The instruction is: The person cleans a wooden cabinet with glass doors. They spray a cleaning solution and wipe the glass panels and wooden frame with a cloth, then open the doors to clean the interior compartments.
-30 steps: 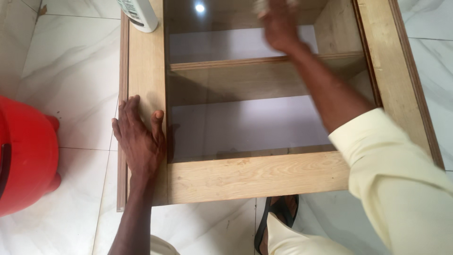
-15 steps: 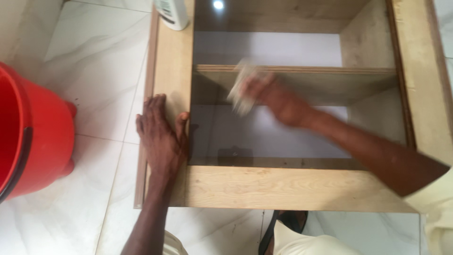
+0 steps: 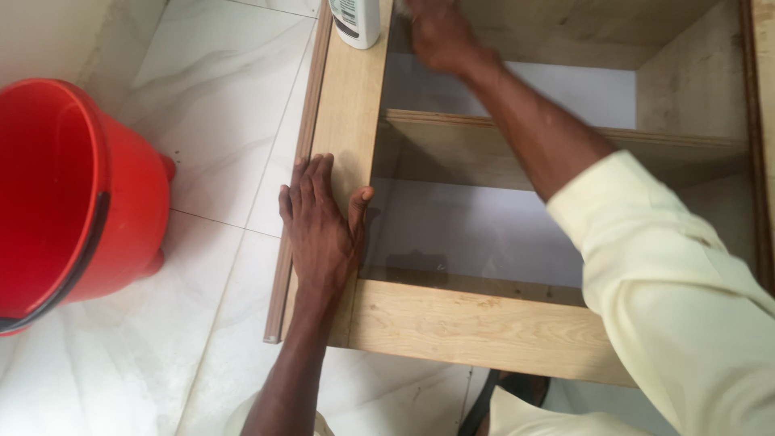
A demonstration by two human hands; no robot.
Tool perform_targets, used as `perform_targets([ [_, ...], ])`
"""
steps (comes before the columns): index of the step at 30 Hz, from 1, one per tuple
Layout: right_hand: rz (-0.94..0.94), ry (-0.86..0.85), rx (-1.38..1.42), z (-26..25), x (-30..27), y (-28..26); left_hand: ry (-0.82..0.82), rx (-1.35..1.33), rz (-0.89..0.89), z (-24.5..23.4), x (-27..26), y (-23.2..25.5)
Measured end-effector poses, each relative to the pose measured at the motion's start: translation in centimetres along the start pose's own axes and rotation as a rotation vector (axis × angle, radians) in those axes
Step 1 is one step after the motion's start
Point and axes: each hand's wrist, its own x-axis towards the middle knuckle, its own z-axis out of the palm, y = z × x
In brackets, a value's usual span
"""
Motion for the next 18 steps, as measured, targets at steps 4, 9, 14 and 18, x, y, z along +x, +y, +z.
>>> perform_targets([
  [4, -0.055, -0.187, 0.072, -5.2, -8.2, -14.1, 0.011, -0.02, 0.001, 0.1, 0.0, -0.4],
  [9, -0.256, -0.28, 0.305, -12.2, -18.6, -28.9, 0.077, -0.16, 0.028, -0.3, -0.3, -0.8],
  [14, -0.039, -0.562, 0.475, -17.7, -25.8, -31.0, 0.099, -0.254, 0.036, -1.0, -0.5, -1.0],
  [18, 0.084, -0.404, 0.27, -21.1, -31.8, -23.9, 0.084, -0.234, 0.038, -1.0, -0.6, -0.8],
])
